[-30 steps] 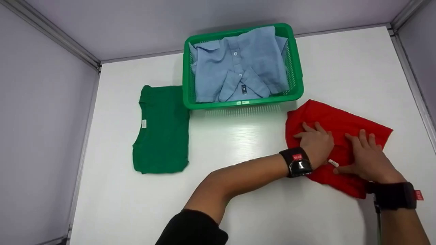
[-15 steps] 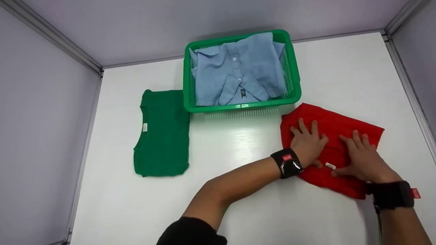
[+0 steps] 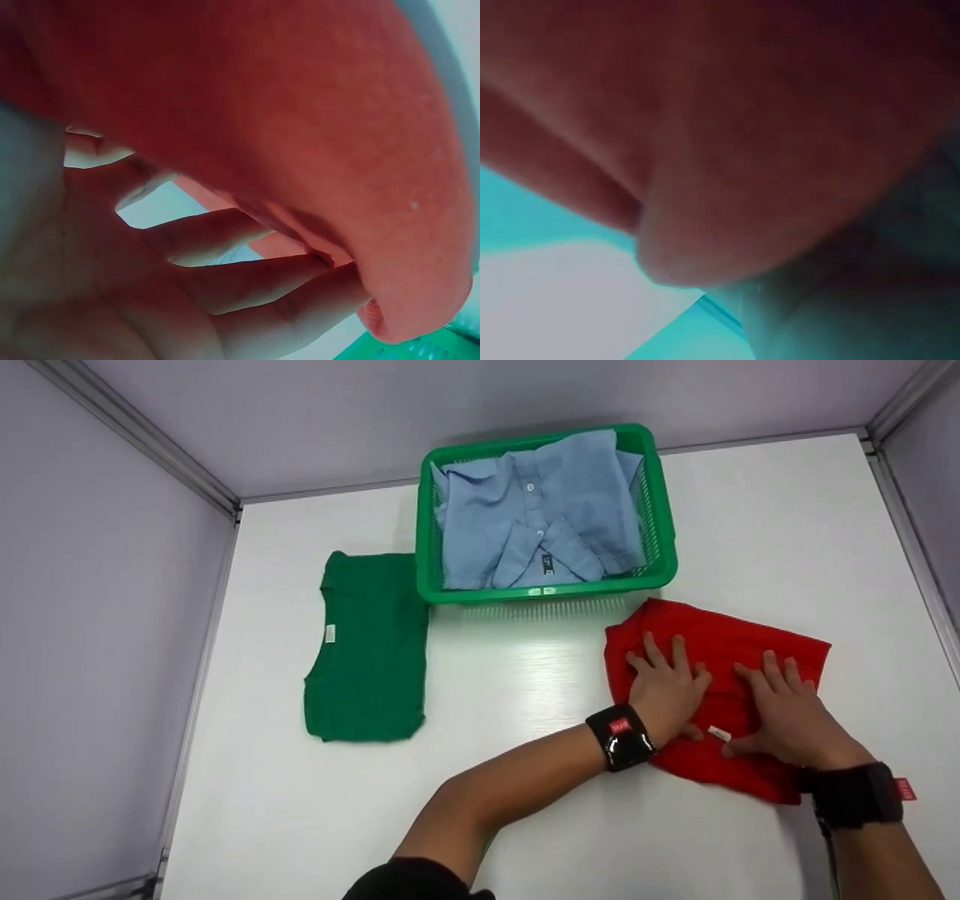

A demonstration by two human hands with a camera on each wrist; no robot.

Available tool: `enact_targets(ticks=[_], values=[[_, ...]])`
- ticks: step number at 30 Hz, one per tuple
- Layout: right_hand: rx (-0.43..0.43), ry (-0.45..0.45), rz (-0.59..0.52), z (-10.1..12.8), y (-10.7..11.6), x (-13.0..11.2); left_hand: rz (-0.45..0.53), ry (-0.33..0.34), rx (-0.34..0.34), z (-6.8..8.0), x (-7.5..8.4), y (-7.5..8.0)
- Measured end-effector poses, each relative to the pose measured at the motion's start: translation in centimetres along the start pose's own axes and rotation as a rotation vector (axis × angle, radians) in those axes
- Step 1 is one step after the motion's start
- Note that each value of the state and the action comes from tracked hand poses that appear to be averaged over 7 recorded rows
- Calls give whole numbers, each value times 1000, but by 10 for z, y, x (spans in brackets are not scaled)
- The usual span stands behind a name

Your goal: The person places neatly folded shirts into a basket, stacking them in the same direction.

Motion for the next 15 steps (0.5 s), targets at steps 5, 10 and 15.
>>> enact_targets(ticks=[5,10,15], values=[[12,31,22,-1,-3,-10,-9,21,24,11,-4,-3],[12,50,42,-2,-5,-18,7,36,17,18,-9,-6],[0,53,39,-3,-8,-25,12,40,-15,23,-13,-11]])
Point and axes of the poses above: each hand's wrist, its own z-axis away from the middle knuckle, its own y-axis out of the back of the hand, x = y × z, the point moved 7 cm from there along -z, towards the middle knuckle, and after that the axes turned 8 degrees about x, right-handed, at the moved point
